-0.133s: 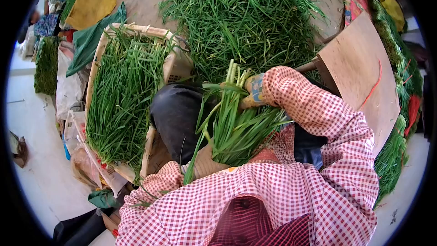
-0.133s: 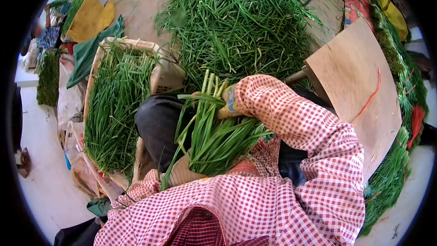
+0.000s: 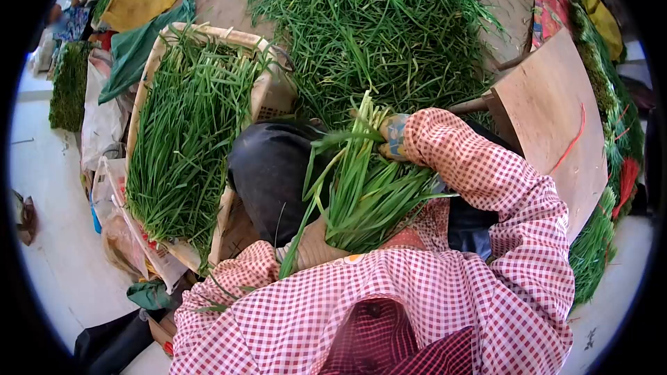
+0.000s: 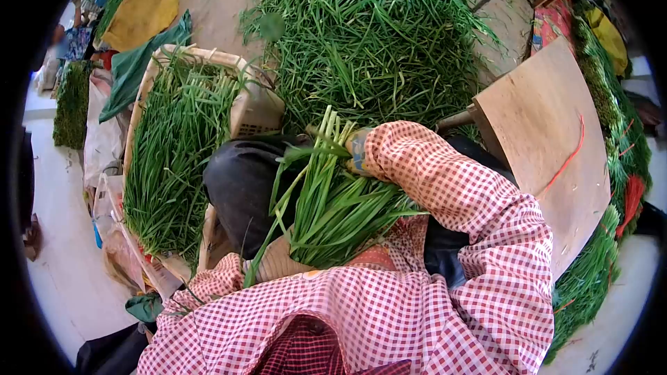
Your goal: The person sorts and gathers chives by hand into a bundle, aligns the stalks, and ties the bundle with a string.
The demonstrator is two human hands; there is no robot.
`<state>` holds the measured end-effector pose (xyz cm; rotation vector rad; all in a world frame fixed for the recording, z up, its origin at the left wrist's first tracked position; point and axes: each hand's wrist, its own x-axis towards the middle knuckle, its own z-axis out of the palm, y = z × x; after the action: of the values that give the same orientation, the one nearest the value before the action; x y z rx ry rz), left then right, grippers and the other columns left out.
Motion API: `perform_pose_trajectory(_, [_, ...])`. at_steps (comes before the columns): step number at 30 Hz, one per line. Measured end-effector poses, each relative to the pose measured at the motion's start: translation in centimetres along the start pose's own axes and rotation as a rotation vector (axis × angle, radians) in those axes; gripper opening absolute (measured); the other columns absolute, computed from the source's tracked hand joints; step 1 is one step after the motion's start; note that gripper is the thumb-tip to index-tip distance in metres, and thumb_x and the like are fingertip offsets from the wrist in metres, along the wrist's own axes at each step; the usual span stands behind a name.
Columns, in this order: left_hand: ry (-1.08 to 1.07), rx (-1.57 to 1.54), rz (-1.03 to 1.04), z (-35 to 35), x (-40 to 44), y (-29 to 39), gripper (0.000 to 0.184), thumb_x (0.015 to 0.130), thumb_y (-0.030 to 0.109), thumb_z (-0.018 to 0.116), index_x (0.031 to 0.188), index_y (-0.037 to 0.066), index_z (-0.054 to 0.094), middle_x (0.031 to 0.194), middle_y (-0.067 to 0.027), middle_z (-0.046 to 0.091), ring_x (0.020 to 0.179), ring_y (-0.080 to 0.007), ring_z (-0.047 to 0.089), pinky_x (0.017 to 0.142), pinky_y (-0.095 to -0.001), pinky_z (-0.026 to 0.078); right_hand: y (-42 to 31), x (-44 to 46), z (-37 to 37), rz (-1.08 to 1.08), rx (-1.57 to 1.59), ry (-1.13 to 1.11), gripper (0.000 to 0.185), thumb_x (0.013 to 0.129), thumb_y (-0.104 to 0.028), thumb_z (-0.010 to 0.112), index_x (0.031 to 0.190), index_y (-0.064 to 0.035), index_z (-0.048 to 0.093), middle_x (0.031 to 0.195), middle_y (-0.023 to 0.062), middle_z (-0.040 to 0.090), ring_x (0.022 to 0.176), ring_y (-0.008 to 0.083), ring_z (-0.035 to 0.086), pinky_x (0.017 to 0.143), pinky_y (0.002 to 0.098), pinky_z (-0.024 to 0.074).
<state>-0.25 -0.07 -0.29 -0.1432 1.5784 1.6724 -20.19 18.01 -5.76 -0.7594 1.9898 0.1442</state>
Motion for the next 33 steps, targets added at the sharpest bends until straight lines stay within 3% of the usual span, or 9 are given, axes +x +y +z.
perform_pose_trajectory(1, [0.003,-0.029,0.021,0.1,-0.2,0.2,0.101,0.068,0.027,0.087,0.146,0.008,0.025,0.139,-0.0141,0.047,0.127,-0.0212,0.046,0.108,-0.0364,0.036,-0.4,-0.8,-0.5,-0.042,0.040,0.017,0.043,0.092,-0.039,0.052,0.115,-0.0049,0.062,0.107,0.0143,0.064,0.098,0.0287,0.061,0.087,0.0399,0.0489])
perform_pose_trajectory(2, [0.017,-0.033,0.017,-0.1,-0.3,0.5,0.101,0.068,0.027,0.087,0.146,0.008,0.025,0.139,-0.0141,0.047,0.127,-0.0212,0.046,0.108,-0.0364,0.036,0.4,0.0,-0.1,-0.394,-0.640,0.046,0.037,0.092,-0.034,0.052,0.113,-0.0064,0.063,0.107,0.0131,0.064,0.097,0.0281,0.061,0.087,0.0394,0.0494])
perform_pose_trajectory(8, [0.036,0.003,0.044,-0.1,-1.2,2.0,0.095,0.073,0.023,0.083,0.146,0.006,0.025,0.141,-0.0130,0.045,0.128,-0.0217,0.044,0.110,-0.0367,0.034,5.8,1.0,-4.4,0.354,0.480,0.029,0.039,0.097,-0.034,0.047,0.127,-0.0097,0.053,0.126,0.0175,0.057,0.105,0.0285,0.060,0.092,0.0402,0.0498])
perform_pose_trajectory(12, [0.049,-0.065,0.070,0.5,-1.0,1.6,0.092,0.075,0.022,0.081,0.146,0.006,0.025,0.143,-0.0129,0.042,0.130,-0.0219,0.042,0.111,-0.0367,0.032,8.2,-2.3,-10.1,0.464,0.026,0.113,0.045,0.099,-0.036,0.044,0.135,-0.0098,0.045,0.131,0.0198,0.053,0.109,0.0281,0.058,0.097,0.0404,0.0459])
perform_pose_trajectory(14, [0.010,-0.130,0.073,0.9,0.1,1.1,0.092,0.075,0.022,0.081,0.147,0.006,0.024,0.143,-0.0129,0.042,0.130,-0.0219,0.042,0.111,-0.0367,0.032,7.6,-4.4,-13.0,0.376,-0.323,0.135,0.059,0.094,-0.045,0.046,0.140,-0.0084,0.039,0.135,0.0205,0.050,0.115,0.0287,0.055,0.101,0.0405,0.0418])
perform_pose_trajectory(17, [-0.070,-0.299,0.104,1.7,1.4,0.2,0.093,0.076,0.023,0.080,0.147,0.005,0.023,0.144,-0.0128,0.041,0.131,-0.0218,0.041,0.112,-0.0367,0.031,-0.4,-7.3,-15.3,-0.016,-0.076,-0.114,0.095,0.081,-0.069,0.054,0.146,-0.0048,0.030,0.141,0.0214,0.045,0.127,0.0302,0.047,0.108,0.0420,0.0342])
perform_pose_trajectory(21, [-0.180,-0.566,0.169,2.1,2.2,-0.8,0.095,0.076,0.024,0.080,0.147,0.005,0.020,0.144,-0.0126,0.040,0.132,-0.0218,0.041,0.112,-0.0368,0.030,-8.0,-3.7,-9.8,-0.397,-0.028,-0.357,0.089,0.080,-0.060,0.061,0.142,-0.0014,0.035,0.133,0.0232,0.051,0.126,0.0345,0.047,0.106,0.0428,0.0354])
perform_pose_trajectory(26, [-0.050,-0.110,0.032,0.9,-0.4,-0.5,0.104,0.071,0.020,0.083,0.147,0.004,0.013,0.144,-0.0133,0.040,0.133,-0.0208,0.040,0.112,-0.0368,0.030,-8.9,0.1,-2.3,-0.609,0.111,-0.263,0.057,0.085,-0.036,0.061,0.133,-0.0071,0.048,0.118,0.0172,0.061,0.111,0.0295,0.059,0.094,0.0400,0.0466])
perform_pose_trajectory(33, [-0.036,-0.286,0.047,1.5,-0.1,-0.7,0.101,0.067,0.012,0.085,0.144,0.005,0.020,0.140,-0.0127,0.044,0.129,-0.0205,0.045,0.109,-0.0367,0.035,-6.5,-1.9,-6.5,0.163,0.169,0.002,0.032,0.099,-0.029,0.042,0.124,-0.0122,0.051,0.102,0.0124,0.064,0.085,0.0242,0.065,0.072,0.0368,0.0546])
